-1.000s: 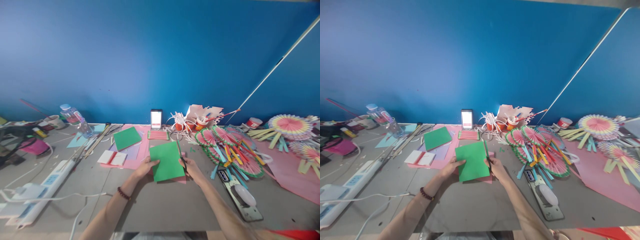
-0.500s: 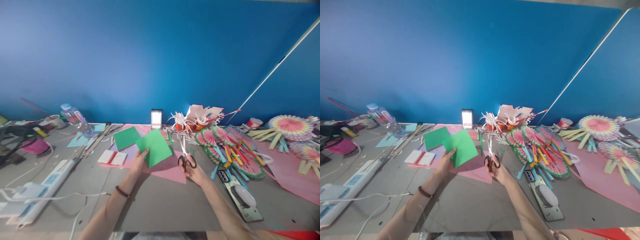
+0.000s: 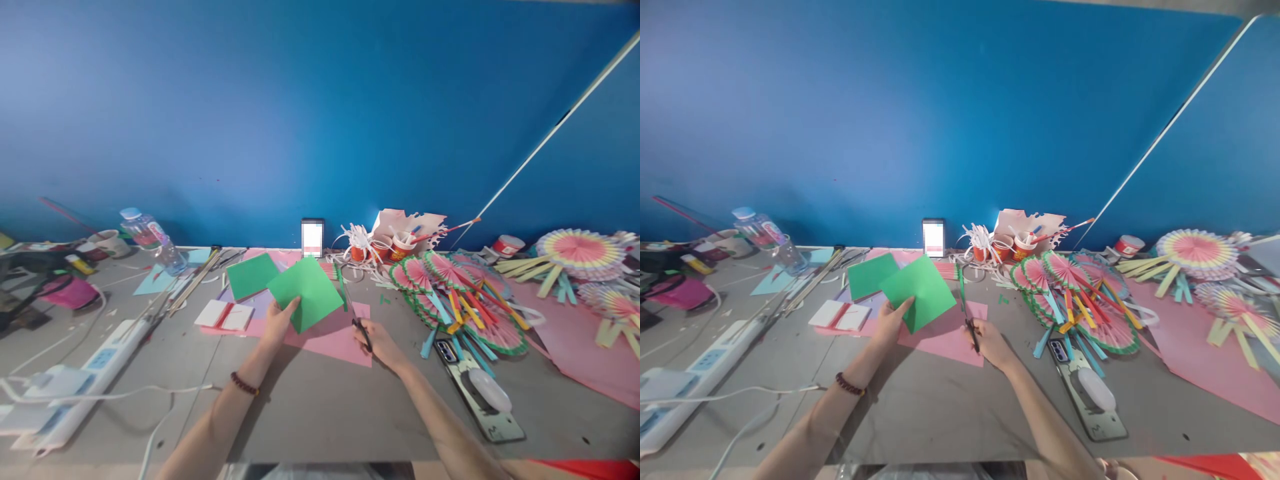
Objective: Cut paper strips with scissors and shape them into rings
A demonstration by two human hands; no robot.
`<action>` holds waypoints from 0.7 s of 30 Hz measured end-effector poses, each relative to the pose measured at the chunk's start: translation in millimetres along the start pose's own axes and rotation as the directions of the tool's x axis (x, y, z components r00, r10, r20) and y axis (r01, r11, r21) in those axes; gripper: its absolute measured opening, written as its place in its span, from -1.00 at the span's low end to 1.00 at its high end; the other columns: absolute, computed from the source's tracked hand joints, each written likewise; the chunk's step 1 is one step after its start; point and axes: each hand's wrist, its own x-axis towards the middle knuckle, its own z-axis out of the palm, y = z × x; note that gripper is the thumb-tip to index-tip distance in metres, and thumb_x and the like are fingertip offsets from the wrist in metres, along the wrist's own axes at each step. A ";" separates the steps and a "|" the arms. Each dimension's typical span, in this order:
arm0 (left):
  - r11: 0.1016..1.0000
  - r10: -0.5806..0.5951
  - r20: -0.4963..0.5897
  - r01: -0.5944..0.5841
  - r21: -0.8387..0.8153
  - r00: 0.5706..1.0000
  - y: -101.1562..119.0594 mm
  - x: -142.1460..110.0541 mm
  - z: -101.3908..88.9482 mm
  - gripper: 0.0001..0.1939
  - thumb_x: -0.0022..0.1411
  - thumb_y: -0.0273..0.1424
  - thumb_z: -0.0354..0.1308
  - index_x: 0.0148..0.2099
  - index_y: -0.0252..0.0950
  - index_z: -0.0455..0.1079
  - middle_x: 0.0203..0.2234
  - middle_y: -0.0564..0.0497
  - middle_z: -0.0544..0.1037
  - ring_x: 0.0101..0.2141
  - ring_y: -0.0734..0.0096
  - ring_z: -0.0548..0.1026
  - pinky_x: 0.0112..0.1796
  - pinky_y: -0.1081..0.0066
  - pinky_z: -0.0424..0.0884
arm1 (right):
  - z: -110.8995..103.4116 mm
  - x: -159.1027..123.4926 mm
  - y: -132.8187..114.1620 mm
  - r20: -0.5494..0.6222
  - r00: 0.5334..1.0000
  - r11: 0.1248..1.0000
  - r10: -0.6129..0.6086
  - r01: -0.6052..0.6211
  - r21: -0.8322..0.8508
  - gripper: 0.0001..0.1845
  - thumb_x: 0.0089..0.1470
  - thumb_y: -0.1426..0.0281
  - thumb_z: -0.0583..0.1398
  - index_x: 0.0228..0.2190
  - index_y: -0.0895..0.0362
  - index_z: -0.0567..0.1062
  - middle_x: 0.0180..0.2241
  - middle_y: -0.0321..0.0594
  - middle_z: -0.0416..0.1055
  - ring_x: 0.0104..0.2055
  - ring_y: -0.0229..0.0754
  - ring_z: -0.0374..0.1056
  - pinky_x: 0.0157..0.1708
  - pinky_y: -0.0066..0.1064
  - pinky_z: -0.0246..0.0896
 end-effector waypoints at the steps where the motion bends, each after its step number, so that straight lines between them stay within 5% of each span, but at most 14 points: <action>1: 1.000 0.009 -0.007 -0.009 0.001 1.000 1.3 -0.5 0.4 -0.54 -0.23 -0.24 0.43 -0.24 -0.35 0.49 -0.25 -0.15 0.62 -0.19 0.10 0.56 -0.13 0.22 0.45 | 1.2 0.2 0.6 -0.028 0.999 1.000 -0.017 0.017 -0.024 -0.53 -0.10 0.02 0.24 -0.56 0.14 0.24 -0.66 -0.40 0.18 -0.64 -0.40 0.06 -0.65 -0.53 -0.11; 21: 1.000 0.005 0.025 -0.004 -0.022 1.000 8.3 -3.7 -0.5 -0.57 -0.19 -0.21 0.41 -0.25 -0.32 0.52 -0.23 -0.12 0.62 -0.12 0.07 0.54 -0.06 0.19 0.41 | 5.9 -3.7 -6.6 -0.003 0.999 0.998 0.034 -0.034 -0.052 -0.58 -0.10 0.13 0.25 -0.61 0.12 0.19 -0.71 -0.46 0.07 -0.68 -0.41 0.02 -0.65 -0.51 -0.13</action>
